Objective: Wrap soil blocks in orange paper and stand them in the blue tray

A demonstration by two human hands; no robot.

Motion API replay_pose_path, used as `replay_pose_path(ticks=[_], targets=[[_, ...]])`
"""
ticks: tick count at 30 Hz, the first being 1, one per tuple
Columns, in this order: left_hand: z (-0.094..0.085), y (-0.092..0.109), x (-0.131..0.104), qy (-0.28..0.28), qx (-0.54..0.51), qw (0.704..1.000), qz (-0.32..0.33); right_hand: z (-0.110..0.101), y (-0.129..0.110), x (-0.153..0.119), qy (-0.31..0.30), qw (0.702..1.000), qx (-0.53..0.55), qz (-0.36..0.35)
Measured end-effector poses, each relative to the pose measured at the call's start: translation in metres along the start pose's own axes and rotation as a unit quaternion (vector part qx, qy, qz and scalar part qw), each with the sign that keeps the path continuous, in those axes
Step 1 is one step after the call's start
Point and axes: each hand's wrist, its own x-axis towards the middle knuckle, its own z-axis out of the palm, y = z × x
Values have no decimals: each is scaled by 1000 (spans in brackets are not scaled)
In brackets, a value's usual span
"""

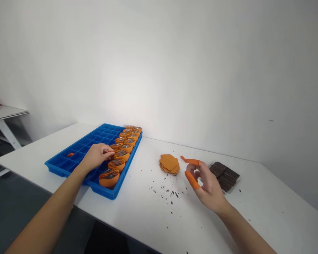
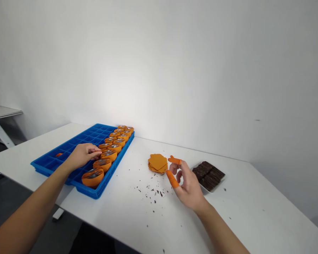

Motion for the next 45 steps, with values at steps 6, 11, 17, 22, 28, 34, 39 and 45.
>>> replay_pose_path(ticks=[6,11,17,22,28,34,39,45], targets=[[3,-5,-3,26,64,998,14,0,-1,0,-12,1000,0,-1],[3,-4,-6,40,124,991,13,1,0,0,-24,1000,-11,-6],[9,-9,-7,78,174,981,-39,0,-1,0,-33,999,-19,14],[10,-14,-6,85,166,982,-39,1,-3,1,-46,999,-23,6],[7,-21,-11,85,121,988,-30,0,-1,1,-44,998,-40,-3],[7,-24,-14,127,116,985,-31,1,3,1,-29,999,-45,3],[12,-23,-12,67,63,994,-58,2,5,2,-36,998,-43,-4],[14,-29,-10,29,76,995,-51,3,8,0,-47,998,-48,-4]])
